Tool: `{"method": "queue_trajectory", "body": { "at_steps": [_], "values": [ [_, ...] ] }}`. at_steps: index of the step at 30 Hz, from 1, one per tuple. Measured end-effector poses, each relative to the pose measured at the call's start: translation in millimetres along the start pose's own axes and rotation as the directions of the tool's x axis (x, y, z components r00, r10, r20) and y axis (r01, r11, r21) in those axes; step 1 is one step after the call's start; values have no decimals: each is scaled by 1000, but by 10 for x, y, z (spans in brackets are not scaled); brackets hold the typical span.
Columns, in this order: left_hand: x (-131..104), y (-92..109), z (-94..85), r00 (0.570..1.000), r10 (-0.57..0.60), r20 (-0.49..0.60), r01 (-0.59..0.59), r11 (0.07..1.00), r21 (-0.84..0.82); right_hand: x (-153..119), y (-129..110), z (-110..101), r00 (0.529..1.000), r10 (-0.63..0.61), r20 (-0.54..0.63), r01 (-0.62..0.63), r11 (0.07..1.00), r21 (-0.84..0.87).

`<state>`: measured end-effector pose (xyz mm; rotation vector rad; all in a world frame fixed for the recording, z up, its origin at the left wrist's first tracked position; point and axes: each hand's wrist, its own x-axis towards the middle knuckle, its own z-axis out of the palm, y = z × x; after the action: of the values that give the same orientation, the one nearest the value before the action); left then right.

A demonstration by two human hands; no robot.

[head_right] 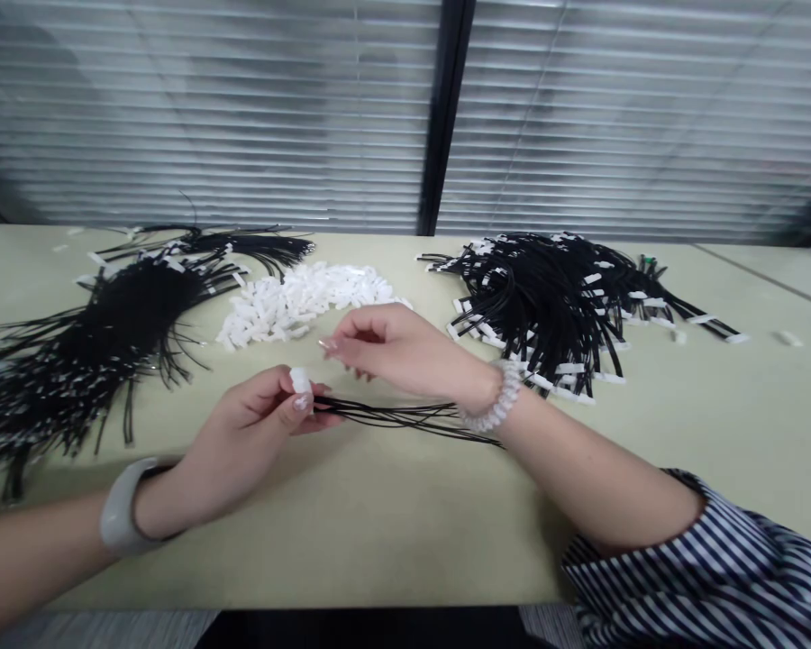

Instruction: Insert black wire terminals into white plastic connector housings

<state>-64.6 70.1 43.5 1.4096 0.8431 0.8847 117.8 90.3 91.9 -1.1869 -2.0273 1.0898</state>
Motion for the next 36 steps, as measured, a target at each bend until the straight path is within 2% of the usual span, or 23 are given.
{"method": "queue_trajectory", "body": {
  "at_steps": [3, 5, 10, 12, 15, 16, 17, 19, 21, 25, 27, 29, 30, 31, 32, 33, 36],
  "values": [
    [0, -22, -17, 1000, 7, -4, -7, 1000, -15, -16, 28, -111, 963, 35, 267, 23, 977, -212],
    [7, -34, -26, 1000, -6, -3, 6, 1000, -17, -26, 25, -123, 943, 33, 332, 73, 950, -304],
    [27, -42, -38, 999, -41, 20, 41, 999, -30, -42, -10, -48, 964, -34, 266, 165, 856, -490],
    [37, -52, -40, 998, -56, 30, 58, 996, -72, -61, -12, -4, 971, -106, 213, 222, 730, -646],
    [63, -79, -47, 996, -90, 19, 92, 988, -125, -98, 3, 42, 949, -246, 198, 290, 430, -855],
    [74, -89, -50, 994, -105, 17, 106, 985, -136, -106, 16, 35, 945, -275, 176, 275, 380, -883],
    [86, -98, -53, 992, -122, 17, 123, 982, -145, -107, 37, 11, 946, -296, 131, 240, 370, -898],
    [109, -112, -57, 989, -148, 20, 149, 973, -177, -90, 98, -98, 952, -306, -26, 113, 428, -897],
    [124, -119, -59, 986, -168, 17, 168, 963, -213, -51, 169, -268, 937, -295, -190, -16, 505, -863],
    [122, -112, -56, 980, -195, 41, 199, 950, -242, 29, 171, -583, 828, -303, -471, -140, 702, -698],
    [111, -110, -58, 978, -199, 65, 209, 947, -243, 35, 61, -637, 769, -249, -589, -102, 862, -497],
    [100, -114, -63, 978, -191, 88, 207, 947, -245, 6, -80, -608, 713, -114, -692, 22, 990, -141],
    [96, -118, -67, 979, -182, 96, 201, 949, -245, -20, -144, -568, 694, -47, -719, 108, 993, 39],
    [92, -123, -71, 980, -172, 102, 193, 950, -246, -51, -195, -514, 683, -16, -730, 179, 973, 146],
    [87, -127, -75, 981, -161, 107, 183, 951, -248, -83, -230, -450, 688, -33, -725, 227, 959, 172],
    [83, -130, -78, 983, -149, 110, 173, 953, -249, -114, -248, -381, 707, -96, -700, 246, 962, 116],
    [69, -131, -81, 986, -119, 115, 145, 954, -264, -169, -220, -185, 821, -249, -513, 173, 966, -191]
  ]
}}
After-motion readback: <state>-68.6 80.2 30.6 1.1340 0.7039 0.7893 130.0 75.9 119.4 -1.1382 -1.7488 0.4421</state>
